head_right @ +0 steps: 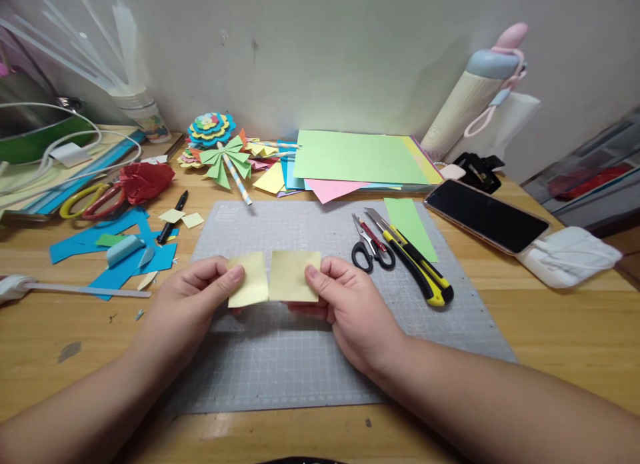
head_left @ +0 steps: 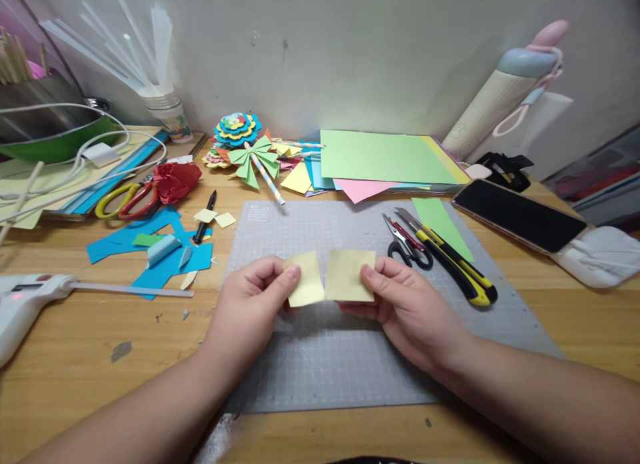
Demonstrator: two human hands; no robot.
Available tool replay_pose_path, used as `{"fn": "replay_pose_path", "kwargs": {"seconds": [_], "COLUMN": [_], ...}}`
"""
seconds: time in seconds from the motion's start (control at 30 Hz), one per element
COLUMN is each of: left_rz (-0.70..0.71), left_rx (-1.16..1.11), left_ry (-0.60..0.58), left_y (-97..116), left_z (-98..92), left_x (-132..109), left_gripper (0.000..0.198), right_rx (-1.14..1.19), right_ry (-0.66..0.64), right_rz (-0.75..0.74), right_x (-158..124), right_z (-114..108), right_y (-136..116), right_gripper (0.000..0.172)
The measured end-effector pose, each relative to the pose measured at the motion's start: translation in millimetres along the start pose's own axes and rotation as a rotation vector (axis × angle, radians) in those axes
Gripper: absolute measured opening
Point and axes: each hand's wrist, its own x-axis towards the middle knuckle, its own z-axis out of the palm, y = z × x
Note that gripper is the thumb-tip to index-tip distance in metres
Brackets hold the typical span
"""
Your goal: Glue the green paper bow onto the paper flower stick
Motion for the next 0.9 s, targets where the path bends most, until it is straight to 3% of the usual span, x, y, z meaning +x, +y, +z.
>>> {"fn": "replay_pose_path", "kwargs": {"seconds": [0.17,0.23,0.33,0.4,0.47,0.53,0.6,0.67,0.73,0.9], "left_rz": [0.034,0.108,0.284,0.357,0.478,0.633,0.694,0.693,0.716,0.870], "left_rx": [-0.013,0.213,0.744,0.936,0.930,0.791,0.622,0.528,0.553,0.675], "left_ry": [0.110,0.152,0.283,0.366,0.282,-0.002,-0.274,-0.402,-0.405,-0.205], "left_y": [-3.6,-7.3,-13.0,-13.3,-9.5,-3.7,0.8,2.0,0.2,-4.4], "left_z": [-11.3,-17.7,-25.0,-25.7,-22.9,-18.0,-13.0,-9.4,-7.5,-5.4], "left_x": [13.7,22.4,33.3,34.7,30.2,22.1,14.0,8.2,4.7,-0.6], "left_gripper": [0.031,0.030,0.019,0.027,0.038,0.033,0.021,0.010,0.007,0.008], "right_rx": [0.082,0.073,0.033,0.003,-0.009,-0.006,-0.012,-0.022,-0.016,0.043], "right_ry": [0.098,0.084,0.004,-0.053,-0.110,-0.182,-0.269,-0.323,-0.316,-0.220], "right_rz": [0.022,0.086,0.158,0.185,0.208,0.247,0.302,0.342,0.331,0.181], "right_x": [8.1,9.3,8.5,7.5,6.5,5.7,4.7,4.0,3.7,3.0], "right_z": [-5.2,-5.2,-3.6,-2.7,-2.6,-3.0,-3.5,-3.7,-3.2,-1.4], "right_y": [-5.1,-5.4,-4.5,-4.1,-4.4,-5.1,-5.4,-5.1,-4.2,-2.4], "right_gripper": [0.011,0.010,0.011,0.013,0.015,0.017,0.016,0.014,0.016,0.020]}}
